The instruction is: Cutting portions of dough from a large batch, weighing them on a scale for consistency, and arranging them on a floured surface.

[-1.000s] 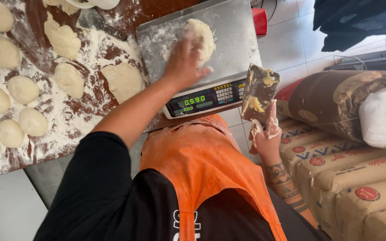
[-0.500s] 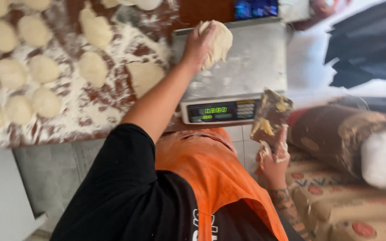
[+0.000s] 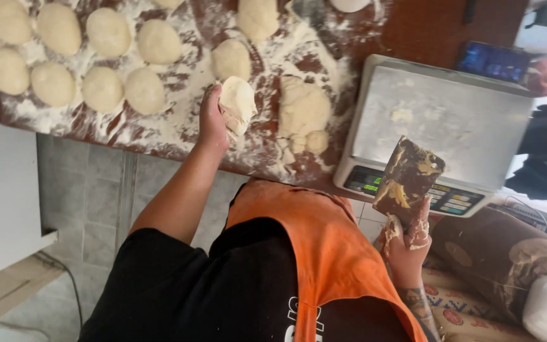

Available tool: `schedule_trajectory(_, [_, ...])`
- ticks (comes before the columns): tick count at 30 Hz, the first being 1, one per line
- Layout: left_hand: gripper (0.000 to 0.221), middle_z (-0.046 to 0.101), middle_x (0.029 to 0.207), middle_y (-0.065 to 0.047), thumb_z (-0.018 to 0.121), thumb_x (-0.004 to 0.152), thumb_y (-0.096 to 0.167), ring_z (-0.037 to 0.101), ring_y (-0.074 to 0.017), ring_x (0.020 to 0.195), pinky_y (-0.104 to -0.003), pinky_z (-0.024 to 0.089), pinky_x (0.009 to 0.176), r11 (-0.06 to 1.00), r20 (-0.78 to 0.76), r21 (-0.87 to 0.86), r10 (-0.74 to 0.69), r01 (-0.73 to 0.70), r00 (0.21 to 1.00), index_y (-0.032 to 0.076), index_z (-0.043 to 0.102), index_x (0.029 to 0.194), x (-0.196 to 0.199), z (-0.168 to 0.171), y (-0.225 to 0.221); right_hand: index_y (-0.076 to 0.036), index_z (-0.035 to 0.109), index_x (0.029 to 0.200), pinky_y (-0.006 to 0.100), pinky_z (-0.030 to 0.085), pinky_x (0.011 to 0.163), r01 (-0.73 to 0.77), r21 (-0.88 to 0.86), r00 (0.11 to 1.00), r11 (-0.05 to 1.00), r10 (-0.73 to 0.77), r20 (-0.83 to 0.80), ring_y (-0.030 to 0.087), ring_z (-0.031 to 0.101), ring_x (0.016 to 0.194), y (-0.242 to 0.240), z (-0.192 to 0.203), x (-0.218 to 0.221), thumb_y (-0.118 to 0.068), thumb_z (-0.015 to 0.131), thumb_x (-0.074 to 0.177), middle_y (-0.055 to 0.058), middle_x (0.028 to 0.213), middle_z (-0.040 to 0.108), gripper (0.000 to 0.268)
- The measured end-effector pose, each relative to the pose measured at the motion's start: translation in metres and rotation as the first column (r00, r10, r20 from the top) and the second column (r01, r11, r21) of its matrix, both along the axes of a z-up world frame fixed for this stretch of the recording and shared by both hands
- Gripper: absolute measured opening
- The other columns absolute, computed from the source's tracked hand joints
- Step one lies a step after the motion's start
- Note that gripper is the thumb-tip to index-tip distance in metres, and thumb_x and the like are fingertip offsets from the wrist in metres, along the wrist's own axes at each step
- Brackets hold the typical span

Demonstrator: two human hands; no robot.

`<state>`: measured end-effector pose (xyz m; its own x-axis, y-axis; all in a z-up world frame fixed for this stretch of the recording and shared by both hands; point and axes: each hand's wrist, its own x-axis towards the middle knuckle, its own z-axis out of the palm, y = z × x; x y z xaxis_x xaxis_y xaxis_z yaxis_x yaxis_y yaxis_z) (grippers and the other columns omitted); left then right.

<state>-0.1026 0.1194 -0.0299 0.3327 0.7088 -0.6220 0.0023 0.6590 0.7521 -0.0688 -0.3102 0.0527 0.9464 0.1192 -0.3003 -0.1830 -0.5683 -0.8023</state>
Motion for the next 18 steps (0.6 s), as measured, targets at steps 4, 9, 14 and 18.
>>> schedule_trajectory(4, [0.063, 0.06, 0.143, -0.015, 0.051, 0.094, 0.043, 0.059, -0.0307, 0.133, -0.043, 0.05, 0.107, 0.893, -0.193, 0.216, -0.356, 0.394, 0.914, 0.008, 0.048, 0.146, -0.066, -0.005, 0.024, -0.01, 0.024, 0.17, 0.038, 0.048, 0.056, -0.156, -0.112, 0.982, 0.981, 0.167, 0.091, 0.019, 0.053, 0.057, 0.01, -0.029, -0.01, 0.001, 0.059, 0.097, 0.012, 0.074, 0.061, 0.082])
schedule_trajectory(9, [0.067, 0.049, 0.144, -0.023, 0.053, 0.094, 0.051, 0.065, -0.0515, 0.104, -0.058, 0.055, 0.091, 0.294, -0.821, 0.125, -0.506, 0.948, 0.265, 0.021, 0.044, 0.153, -0.1, -0.051, 0.051, -0.001, 0.069, 0.111, 0.043, 0.045, 0.044, -0.107, -0.155, 0.993, 0.982, 0.113, 0.032, 0.029, 0.061, 0.047, 0.082, -0.008, 0.001, -0.008, 0.073, 0.091, 0.019, 0.057, 0.059, 0.021])
schedule_trajectory(14, [0.055, 0.051, 0.141, -0.032, 0.072, 0.093, 0.032, 0.061, -0.0523, 0.117, -0.062, 0.059, 0.082, -0.058, -0.965, 0.217, -0.166, 0.974, 0.205, 0.002, 0.061, 0.139, -0.05, 0.023, 0.053, -0.025, 0.042, 0.161, 0.056, 0.057, 0.089, -0.176, -0.395, 0.983, 0.902, 0.138, -0.125, 0.051, 0.067, 0.103, 0.111, -0.014, -0.009, -0.017, 0.07, 0.092, 0.032, 0.107, 0.07, 0.076])
schedule_trajectory(18, [0.063, 0.057, 0.136, -0.022, 0.087, 0.079, 0.032, 0.054, -0.0445, 0.129, -0.058, 0.05, 0.1, -0.312, -0.854, 0.457, -0.416, 0.833, 0.313, 0.005, 0.065, 0.132, 0.021, -0.035, 0.036, -0.019, 0.035, 0.163, 0.061, 0.05, 0.104, -0.247, -0.424, 0.969, 0.871, 0.21, -0.132, 0.055, 0.062, 0.114, 0.133, 0.0, -0.024, -0.013, 0.068, 0.092, 0.035, 0.122, 0.066, 0.078])
